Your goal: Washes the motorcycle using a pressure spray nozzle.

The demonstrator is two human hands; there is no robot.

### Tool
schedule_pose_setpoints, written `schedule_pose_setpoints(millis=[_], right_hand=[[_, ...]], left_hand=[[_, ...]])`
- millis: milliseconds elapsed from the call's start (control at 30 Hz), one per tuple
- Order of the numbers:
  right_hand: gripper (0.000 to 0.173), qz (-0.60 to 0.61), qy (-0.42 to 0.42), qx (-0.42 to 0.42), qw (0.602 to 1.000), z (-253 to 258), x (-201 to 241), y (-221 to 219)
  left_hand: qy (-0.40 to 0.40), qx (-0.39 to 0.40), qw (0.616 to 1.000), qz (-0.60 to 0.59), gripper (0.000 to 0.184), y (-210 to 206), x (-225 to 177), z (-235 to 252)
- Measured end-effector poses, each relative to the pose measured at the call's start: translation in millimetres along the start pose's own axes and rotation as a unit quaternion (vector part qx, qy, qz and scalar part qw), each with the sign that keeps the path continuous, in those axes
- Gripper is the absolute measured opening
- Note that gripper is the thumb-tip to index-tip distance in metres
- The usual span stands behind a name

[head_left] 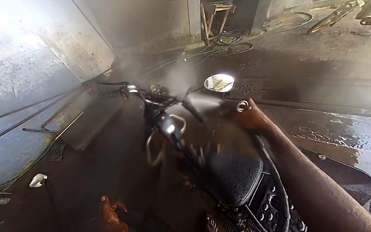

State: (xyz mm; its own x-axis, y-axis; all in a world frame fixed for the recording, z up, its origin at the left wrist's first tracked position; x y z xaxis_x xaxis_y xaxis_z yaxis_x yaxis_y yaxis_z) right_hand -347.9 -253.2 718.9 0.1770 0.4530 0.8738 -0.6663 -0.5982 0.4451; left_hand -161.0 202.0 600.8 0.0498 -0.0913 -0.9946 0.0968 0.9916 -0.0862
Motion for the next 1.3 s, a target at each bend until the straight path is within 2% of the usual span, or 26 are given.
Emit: schedule_pose_setpoints(millis=[133,300,367,433,600,733,833,967,1033,1100,1133,1200,1300], right_hand=[[0.005,-0.010,0.081,0.011,0.997,4.2,14.7,-17.7],[0.026,-0.039,0.063,0.045,0.996,-5.3,-0.2,-51.3],[0.030,-0.067,0.033,0.069,0.995,-21.1,12.6,-57.4],[0.031,-0.077,0.022,0.080,0.994,-25.7,21.1,-57.1],[0.024,-0.027,0.083,0.021,0.996,6.4,-7.8,-37.6],[0.016,-0.043,0.055,-0.013,0.997,11.4,-5.7,-11.9],[0.024,-0.022,0.085,0.003,0.996,4.8,-11.5,-14.9],[0.044,-0.003,0.105,0.051,0.993,-18.2,-32.6,-28.1],[0.039,-0.023,0.063,0.067,0.995,-28.6,-45.2,-28.2],[0.020,-0.059,-0.009,0.088,0.994,-33.4,-52.2,-26.7],[0.017,-0.071,-0.029,0.093,0.993,-31.3,-56.4,-26.8],[0.018,-0.063,-0.021,0.091,0.994,-22.9,-56.9,-26.8],[0.030,-0.042,0.042,0.068,0.996,-4.9,-36.3,-28.2]], left_hand=[[0.037,-0.023,0.999,-0.005,0.072,0.2,3.8,0.1],[0.059,-0.058,0.996,0.014,0.070,3.5,18.1,3.6],[0.061,-0.067,0.996,0.020,0.069,1.6,20.2,1.8],[0.066,-0.076,0.995,0.020,0.069,0.1,20.2,0.0],[0.052,-0.092,0.994,0.003,0.070,-0.9,16.5,2.8],[0.059,-0.096,0.994,0.009,0.070,-7.0,16.1,2.8],[0.051,-0.089,0.995,0.013,0.069,-16.7,17.6,1.7],[0.046,-0.098,0.994,0.023,0.065,-28.8,17.8,-5.4],[0.048,-0.104,0.993,0.042,0.063,-30.7,14.3,-10.2],[0.045,-0.106,0.992,0.050,0.063,-29.1,14.7,-13.5],[0.042,-0.106,0.992,0.047,0.061,-28.3,15.9,-14.2],[0.035,-0.104,0.993,0.033,0.055,-26.7,16.6,-14.6],[0.030,-0.120,0.992,0.008,0.054,-20.5,15.4,-10.8]])
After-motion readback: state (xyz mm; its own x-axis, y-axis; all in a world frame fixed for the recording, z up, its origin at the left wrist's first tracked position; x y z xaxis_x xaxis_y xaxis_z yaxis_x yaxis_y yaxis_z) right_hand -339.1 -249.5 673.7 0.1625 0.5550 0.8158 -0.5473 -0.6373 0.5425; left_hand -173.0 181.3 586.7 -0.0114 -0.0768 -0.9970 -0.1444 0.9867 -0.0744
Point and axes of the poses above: each hand's wrist, its own z-axis towards the middle knuckle, its own y-axis out of the back of the hand, x = y × z, the point moved 4 cm from there along z, towards the middle knuckle
